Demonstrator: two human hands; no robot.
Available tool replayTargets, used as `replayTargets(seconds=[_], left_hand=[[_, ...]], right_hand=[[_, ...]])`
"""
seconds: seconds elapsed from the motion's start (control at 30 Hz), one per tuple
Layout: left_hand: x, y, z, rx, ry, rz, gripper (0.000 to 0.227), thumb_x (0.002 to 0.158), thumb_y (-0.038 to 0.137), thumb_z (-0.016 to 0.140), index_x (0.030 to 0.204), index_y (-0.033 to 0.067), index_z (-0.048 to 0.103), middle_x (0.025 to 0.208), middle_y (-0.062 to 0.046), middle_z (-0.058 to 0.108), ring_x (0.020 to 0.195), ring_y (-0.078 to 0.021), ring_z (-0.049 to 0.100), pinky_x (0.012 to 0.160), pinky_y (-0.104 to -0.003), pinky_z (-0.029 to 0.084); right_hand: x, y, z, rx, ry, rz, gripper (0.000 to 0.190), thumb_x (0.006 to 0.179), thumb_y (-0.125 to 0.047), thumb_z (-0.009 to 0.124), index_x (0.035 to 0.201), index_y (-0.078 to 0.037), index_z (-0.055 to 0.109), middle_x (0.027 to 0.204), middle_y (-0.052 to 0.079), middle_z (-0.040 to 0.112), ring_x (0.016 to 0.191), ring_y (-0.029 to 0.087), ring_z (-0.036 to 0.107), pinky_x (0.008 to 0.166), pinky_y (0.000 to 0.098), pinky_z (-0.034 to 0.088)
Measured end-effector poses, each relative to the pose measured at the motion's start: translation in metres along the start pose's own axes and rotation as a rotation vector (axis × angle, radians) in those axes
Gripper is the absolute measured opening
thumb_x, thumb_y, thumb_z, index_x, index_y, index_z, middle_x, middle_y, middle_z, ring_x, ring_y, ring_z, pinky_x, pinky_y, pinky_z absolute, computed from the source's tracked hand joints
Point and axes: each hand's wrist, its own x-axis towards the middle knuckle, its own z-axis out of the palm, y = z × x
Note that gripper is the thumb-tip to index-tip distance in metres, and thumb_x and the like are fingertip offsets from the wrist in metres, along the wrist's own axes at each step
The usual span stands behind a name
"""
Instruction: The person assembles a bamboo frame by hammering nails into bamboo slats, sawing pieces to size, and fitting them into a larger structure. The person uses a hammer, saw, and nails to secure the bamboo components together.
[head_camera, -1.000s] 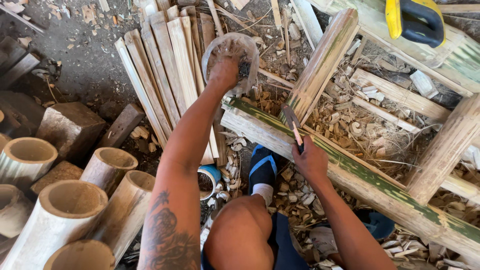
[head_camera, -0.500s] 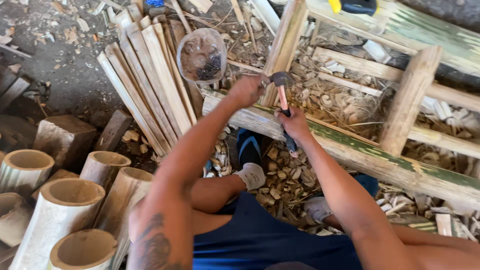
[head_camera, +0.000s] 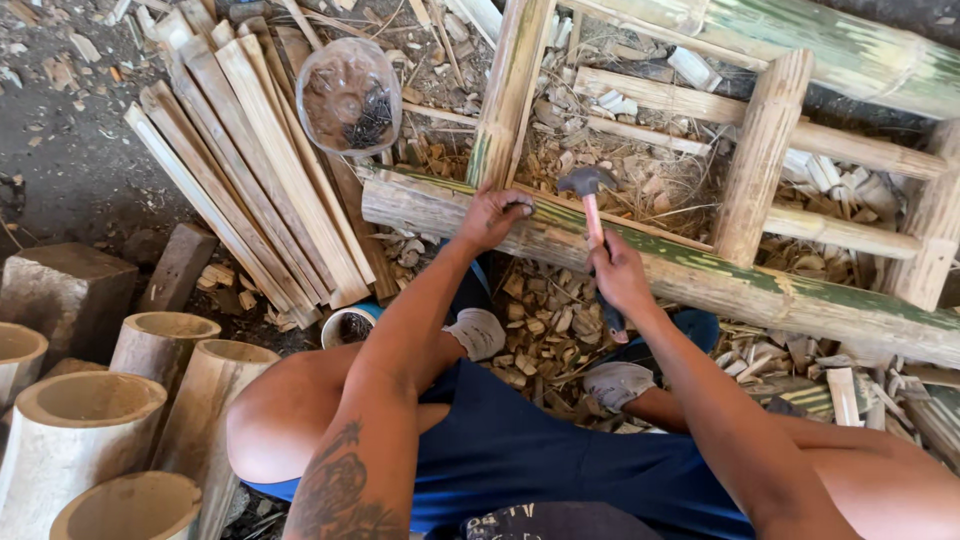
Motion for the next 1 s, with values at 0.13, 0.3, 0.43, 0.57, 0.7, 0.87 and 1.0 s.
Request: replayTargets(seconds=[0.13, 0.3, 0.43, 0.57, 0.7, 0.87, 1.0], left_hand=[[-0.002, 0.0, -0.007, 0.067, -0.063, 0.022, 0.009, 0.097, 0.022, 0.07, 0.105, 0.0182, 0.073, 0.106, 0.0, 0.077, 0.108, -0.0223, 0.071, 0.121, -0.052, 0.02], [-0.006, 0.008, -0.009, 0.141, -0.049, 0.035, 0.011, 0.098, 0.02, 0.068, 0.109, 0.0196, 0.07, 0.109, 0.0, 0.077, 0.11, -0.0239, 0.07, 0.123, -0.053, 0.022], [-0.011, 0.012, -0.01, 0.166, -0.058, 0.064, 0.013, 0.097, 0.019, 0.068, 0.11, 0.0195, 0.07, 0.109, -0.001, 0.077, 0.107, -0.0243, 0.072, 0.122, -0.054, 0.023], [-0.014, 0.013, -0.012, 0.21, -0.041, 0.104, 0.015, 0.096, 0.019, 0.068, 0.112, 0.0194, 0.07, 0.111, -0.002, 0.077, 0.108, -0.0241, 0.072, 0.122, -0.054, 0.024], [-0.013, 0.01, -0.01, 0.251, -0.04, 0.094, 0.017, 0.097, 0.02, 0.07, 0.115, 0.0187, 0.069, 0.112, -0.004, 0.076, 0.11, -0.0256, 0.071, 0.123, -0.053, 0.025], [-0.013, 0.009, -0.01, 0.218, -0.016, 0.117, 0.016, 0.096, 0.019, 0.069, 0.112, 0.0201, 0.071, 0.116, -0.002, 0.077, 0.111, -0.0235, 0.071, 0.122, -0.054, 0.024], [-0.013, 0.014, -0.013, 0.243, 0.011, 0.137, 0.016, 0.097, 0.02, 0.071, 0.112, 0.0167, 0.07, 0.116, -0.004, 0.075, 0.115, -0.0248, 0.069, 0.123, -0.052, 0.026]], right_hand=[[-0.016, -0.016, -0.001, -0.071, -0.064, -0.072, 0.03, 0.105, -0.018, 0.047, 0.129, -0.007, 0.059, 0.074, 0.006, 0.064, 0.055, 0.016, 0.062, 0.052, 0.0368, 0.053], [-0.029, -0.039, -0.01, -0.188, -0.051, -0.195, 0.027, 0.105, -0.014, 0.046, 0.127, -0.004, 0.057, 0.073, 0.006, 0.067, 0.052, 0.018, 0.063, 0.05, 0.0368, 0.052], [-0.041, -0.038, -0.007, -0.293, -0.008, -0.47, 0.014, 0.107, -0.011, 0.044, 0.11, 0.001, 0.052, 0.069, 0.008, 0.062, 0.047, 0.018, 0.059, 0.043, 0.0377, 0.047], [-0.049, -0.037, 0.005, -0.546, -0.099, -0.41, 0.013, 0.105, -0.01, 0.047, 0.104, 0.001, 0.052, 0.057, 0.01, 0.057, 0.037, 0.021, 0.052, 0.034, 0.0391, 0.04], [-0.056, -0.04, 0.008, -0.568, -0.092, -0.441, 0.014, 0.108, -0.009, 0.047, 0.102, 0.003, 0.05, 0.058, 0.009, 0.056, 0.037, 0.02, 0.052, 0.029, 0.0367, 0.041], [-0.059, -0.045, 0.008, -0.497, 0.008, -0.572, 0.017, 0.1, -0.005, 0.047, 0.11, 0.008, 0.049, 0.06, 0.008, 0.056, 0.039, 0.016, 0.055, 0.032, 0.0308, 0.043], [-0.055, -0.045, 0.01, -0.686, -0.161, -0.282, 0.015, 0.107, -0.011, 0.047, 0.107, 0.003, 0.052, 0.058, 0.009, 0.057, 0.039, 0.021, 0.053, 0.03, 0.034, 0.041]])
